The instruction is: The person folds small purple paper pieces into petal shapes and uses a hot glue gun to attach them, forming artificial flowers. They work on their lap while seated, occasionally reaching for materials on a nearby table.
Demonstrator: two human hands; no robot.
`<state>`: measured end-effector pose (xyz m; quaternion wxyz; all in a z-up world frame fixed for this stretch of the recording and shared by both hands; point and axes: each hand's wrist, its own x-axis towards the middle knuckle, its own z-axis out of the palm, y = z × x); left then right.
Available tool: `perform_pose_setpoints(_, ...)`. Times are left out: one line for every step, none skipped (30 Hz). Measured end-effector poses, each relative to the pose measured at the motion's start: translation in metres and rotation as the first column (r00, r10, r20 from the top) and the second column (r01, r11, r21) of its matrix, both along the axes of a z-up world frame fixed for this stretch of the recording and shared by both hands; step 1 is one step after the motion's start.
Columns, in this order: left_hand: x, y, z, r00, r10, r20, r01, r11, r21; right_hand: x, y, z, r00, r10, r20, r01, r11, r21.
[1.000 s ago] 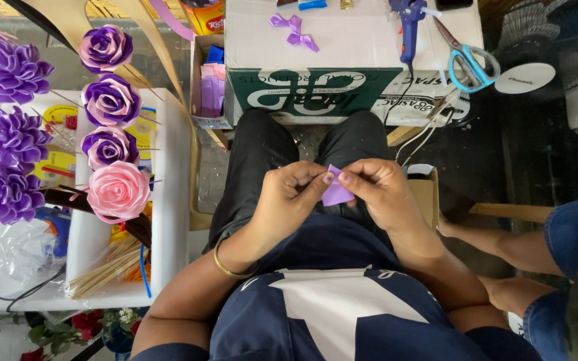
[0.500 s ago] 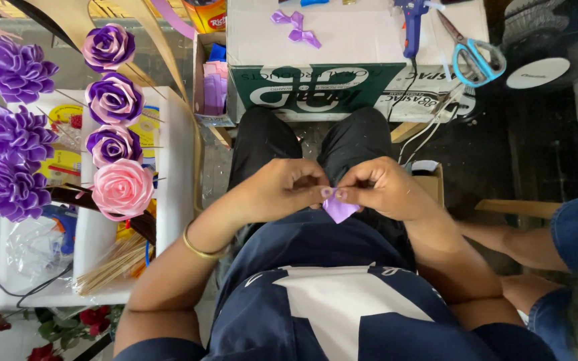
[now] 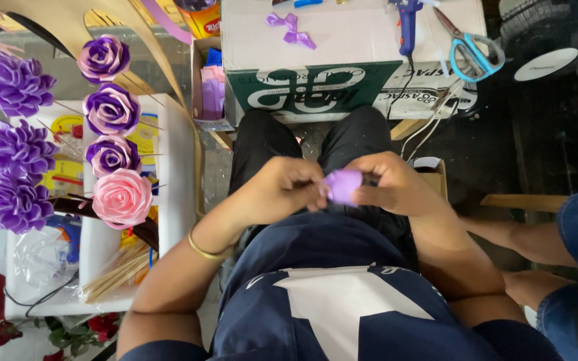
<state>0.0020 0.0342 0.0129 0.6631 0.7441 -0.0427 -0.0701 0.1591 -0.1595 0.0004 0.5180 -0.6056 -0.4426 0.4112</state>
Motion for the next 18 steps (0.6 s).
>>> perform_pose_setpoints(-0.001, -0.004, -0.002, 0.988, 0.149, 0.031, -0.145, 0.982, -0.122, -0.001, -0.003, -0.001, 0.999, -0.021, -0.05, 0.024, 0.997, 0.078)
perform_pose_setpoints(-0.003, -0.008, -0.004, 0.954, 0.297, 0.043, -0.278, 0.928, -0.247, -0.003, -0.005, -0.002, 0.994, -0.037, -0.102, 0.052, 0.987, 0.153)
perform_pose_setpoints(-0.003, -0.013, -0.009, 0.955, 0.294, 0.045, -0.275, 0.93, -0.244, -0.009, -0.005, -0.002, 0.994, -0.039, -0.1, 0.055, 0.986, 0.157)
perform_pose_setpoints(-0.004, -0.019, -0.015, 0.927, 0.37, 0.061, -0.338, 0.895, -0.292, -0.015, -0.005, -0.001, 0.992, -0.121, -0.021, 0.123, 0.974, 0.191)
perform_pose_setpoints(-0.005, -0.025, -0.021, 0.893, 0.443, 0.072, -0.396, 0.853, -0.341, -0.022, -0.005, -0.001, 0.977, -0.205, 0.054, 0.187, 0.955, 0.23)
perform_pose_setpoints(-0.006, -0.029, -0.021, 0.895, 0.441, 0.074, -0.393, 0.855, -0.339, -0.025, -0.004, 0.003, 0.977, -0.207, 0.055, 0.19, 0.954, 0.233)
perform_pose_setpoints(-0.008, -0.032, -0.02, 0.884, 0.462, 0.068, -0.411, 0.839, -0.355, -0.029, -0.003, 0.008, 0.956, -0.273, 0.108, 0.24, 0.939, 0.248)
perform_pose_setpoints(-0.009, -0.036, -0.02, 0.874, 0.483, 0.063, -0.428, 0.824, -0.371, -0.032, -0.002, 0.013, 0.928, -0.337, 0.16, 0.288, 0.92, 0.267)
perform_pose_setpoints(-0.01, -0.037, -0.022, 0.874, 0.481, 0.067, -0.426, 0.826, -0.369, -0.032, -0.001, 0.015, 0.927, -0.339, 0.161, 0.289, 0.918, 0.271)
perform_pose_setpoints(-0.011, -0.038, -0.025, 0.869, 0.489, 0.076, -0.426, 0.817, -0.388, -0.033, 0.0, 0.018, 0.921, -0.354, 0.163, 0.296, 0.907, 0.299)
perform_pose_setpoints(-0.012, -0.038, -0.027, 0.864, 0.497, 0.084, -0.426, 0.809, -0.406, -0.033, 0.002, 0.02, 0.915, -0.369, 0.164, 0.302, 0.895, 0.328)
perform_pose_setpoints(-0.012, -0.04, -0.026, 0.865, 0.494, 0.09, -0.422, 0.811, -0.404, -0.035, 0.003, 0.021, 0.913, -0.372, 0.167, 0.303, 0.893, 0.333)
perform_pose_setpoints(-0.012, -0.041, -0.025, 0.864, 0.496, 0.085, -0.424, 0.809, -0.408, -0.036, 0.004, 0.021, 0.907, -0.386, 0.169, 0.315, 0.887, 0.336)
perform_pose_setpoints(-0.014, -0.044, -0.025, 0.864, 0.498, 0.076, -0.427, 0.804, -0.413, -0.039, 0.004, 0.021, 0.901, -0.399, 0.17, 0.328, 0.883, 0.336)
perform_pose_setpoints(-0.013, -0.044, -0.024, 0.865, 0.496, 0.078, -0.425, 0.805, -0.413, -0.039, 0.003, 0.023, 0.9, -0.401, 0.172, 0.329, 0.882, 0.337)
perform_pose_setpoints(-0.013, -0.044, -0.023, 0.861, 0.499, 0.098, -0.427, 0.814, -0.392, -0.039, 0.002, 0.023, 0.893, -0.41, 0.185, 0.331, 0.877, 0.347)
perform_pose_setpoints(-0.013, -0.044, -0.023, 0.857, 0.502, 0.119, -0.43, 0.823, -0.371, -0.039, 0.002, 0.024, 0.886, -0.42, 0.197, 0.333, 0.872, 0.358)
perform_pose_setpoints(-0.013, -0.038, -0.019, 0.856, 0.503, 0.119, -0.431, 0.822, -0.372, -0.04, 0.002, 0.026, 0.886, -0.419, 0.198, 0.332, 0.873, 0.358)
